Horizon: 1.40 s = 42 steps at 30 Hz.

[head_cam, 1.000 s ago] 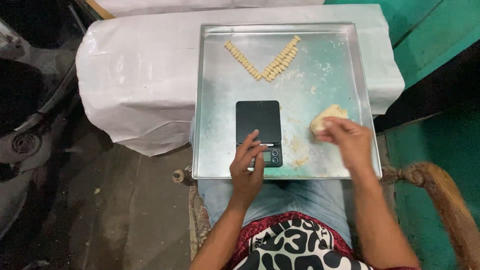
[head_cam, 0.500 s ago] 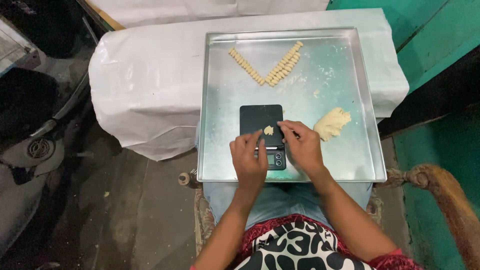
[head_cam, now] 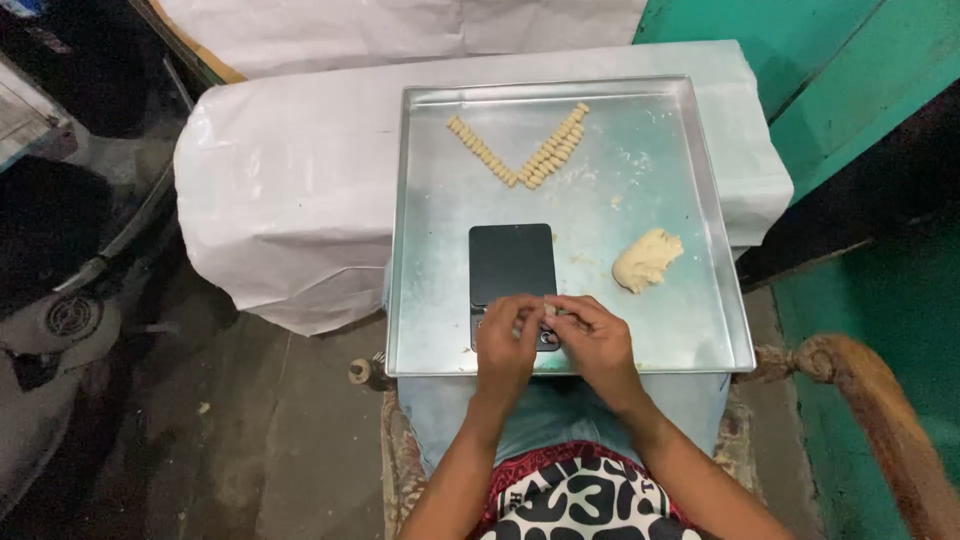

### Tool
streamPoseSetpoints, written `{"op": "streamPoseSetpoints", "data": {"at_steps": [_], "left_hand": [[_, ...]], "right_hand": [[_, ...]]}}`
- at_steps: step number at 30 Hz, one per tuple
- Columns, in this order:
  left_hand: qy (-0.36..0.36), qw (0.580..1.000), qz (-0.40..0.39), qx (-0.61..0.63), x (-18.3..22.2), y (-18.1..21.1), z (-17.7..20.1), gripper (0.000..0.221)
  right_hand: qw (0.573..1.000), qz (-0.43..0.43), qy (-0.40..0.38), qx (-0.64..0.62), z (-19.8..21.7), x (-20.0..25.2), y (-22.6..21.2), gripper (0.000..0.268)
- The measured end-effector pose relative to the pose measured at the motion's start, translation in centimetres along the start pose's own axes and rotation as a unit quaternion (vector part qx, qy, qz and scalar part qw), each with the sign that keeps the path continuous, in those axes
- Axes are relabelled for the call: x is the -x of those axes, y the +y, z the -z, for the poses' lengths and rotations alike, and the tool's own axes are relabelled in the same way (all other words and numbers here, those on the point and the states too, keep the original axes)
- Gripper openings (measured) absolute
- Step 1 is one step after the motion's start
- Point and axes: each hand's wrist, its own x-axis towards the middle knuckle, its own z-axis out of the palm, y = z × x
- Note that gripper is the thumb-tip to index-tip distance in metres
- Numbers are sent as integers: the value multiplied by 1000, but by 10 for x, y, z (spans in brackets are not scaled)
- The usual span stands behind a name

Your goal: Weighing small portions of dough on a digital scale and arranging them in a pattern on a metal tray.

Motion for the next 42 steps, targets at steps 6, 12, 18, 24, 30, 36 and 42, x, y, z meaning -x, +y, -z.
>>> {"op": "streamPoseSetpoints", "data": {"at_steps": [6, 12, 18, 24, 30, 36, 42], "left_hand": [[-37, 950, 154, 268, 4, -14, 8, 13], [-105, 892, 258, 356, -1, -7, 15, 23], [-152, 937, 141, 281, -6, -4, 22, 19], [-137, 926, 159, 313, -7, 0, 24, 22], [-120, 907, 184, 360, -8, 5, 27, 21], [-195, 895, 161, 369, -8, 1, 28, 26], [-153, 914, 156, 342, -3, -4, 22, 25]], "right_hand": [[988, -76, 38, -132, 8, -7, 13, 26], [991, -3, -30, -132, 10, -5, 7, 22], [994, 63, -3, -84, 8, -3, 0, 22], [992, 55, 4, -110, 7, -5, 8, 18], [985, -50, -26, -163, 18, -12, 23, 14], [957, -185, -86, -208, 36, -22, 62, 9], [959, -179, -99, -195, 30, -20, 49, 7]]}}
